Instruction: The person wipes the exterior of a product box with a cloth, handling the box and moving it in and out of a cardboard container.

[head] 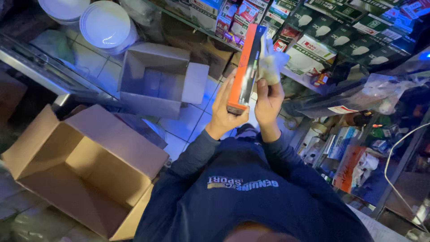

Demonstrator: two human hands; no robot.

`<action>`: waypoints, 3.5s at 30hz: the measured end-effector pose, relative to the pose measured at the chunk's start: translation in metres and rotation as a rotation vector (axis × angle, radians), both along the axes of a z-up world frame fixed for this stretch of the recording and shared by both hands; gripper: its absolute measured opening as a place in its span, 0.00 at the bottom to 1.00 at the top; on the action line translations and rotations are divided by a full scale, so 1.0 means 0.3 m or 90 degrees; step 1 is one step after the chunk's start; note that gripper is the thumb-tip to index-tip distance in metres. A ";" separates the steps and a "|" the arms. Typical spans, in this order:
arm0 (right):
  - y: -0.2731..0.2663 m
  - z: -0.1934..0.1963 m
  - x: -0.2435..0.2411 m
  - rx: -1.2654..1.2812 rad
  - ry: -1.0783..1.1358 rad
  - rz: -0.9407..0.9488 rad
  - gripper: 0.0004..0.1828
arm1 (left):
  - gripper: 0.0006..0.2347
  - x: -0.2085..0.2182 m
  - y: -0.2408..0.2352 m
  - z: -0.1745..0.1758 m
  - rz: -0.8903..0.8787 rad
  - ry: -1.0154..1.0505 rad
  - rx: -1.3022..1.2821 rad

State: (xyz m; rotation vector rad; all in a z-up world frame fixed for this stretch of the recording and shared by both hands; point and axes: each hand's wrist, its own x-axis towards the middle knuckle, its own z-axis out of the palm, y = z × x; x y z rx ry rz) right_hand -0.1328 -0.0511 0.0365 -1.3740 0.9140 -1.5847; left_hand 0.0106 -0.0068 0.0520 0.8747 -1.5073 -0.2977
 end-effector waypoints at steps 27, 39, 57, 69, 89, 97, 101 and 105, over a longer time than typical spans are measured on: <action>-0.199 0.436 -0.244 -0.194 0.514 0.052 0.11 | 0.34 -0.001 -0.207 0.068 -0.142 -0.221 0.027; -0.163 0.250 -0.320 -0.117 -0.118 0.238 0.17 | 0.36 0.062 -0.231 0.148 -0.047 -0.181 0.126; -0.318 0.329 -0.059 -0.175 0.197 0.263 0.20 | 0.35 0.179 -0.363 0.143 0.016 -0.170 0.076; -0.444 0.208 0.099 0.061 -0.348 0.118 0.26 | 0.27 0.282 -0.375 0.230 -0.067 0.087 0.226; -0.377 0.049 0.097 -0.071 0.206 -0.151 0.13 | 0.23 0.381 -0.460 -0.002 -0.068 0.411 0.203; -0.549 0.175 0.244 -0.361 0.380 -0.094 0.18 | 0.23 0.272 -0.415 0.010 -0.072 0.303 0.258; -0.769 0.037 0.121 -0.177 0.225 -0.146 0.12 | 0.23 0.361 -0.371 0.015 -0.028 0.394 0.260; -0.715 0.073 0.091 0.198 -0.294 -0.011 0.17 | 0.27 0.462 -0.318 0.086 -0.231 0.572 0.204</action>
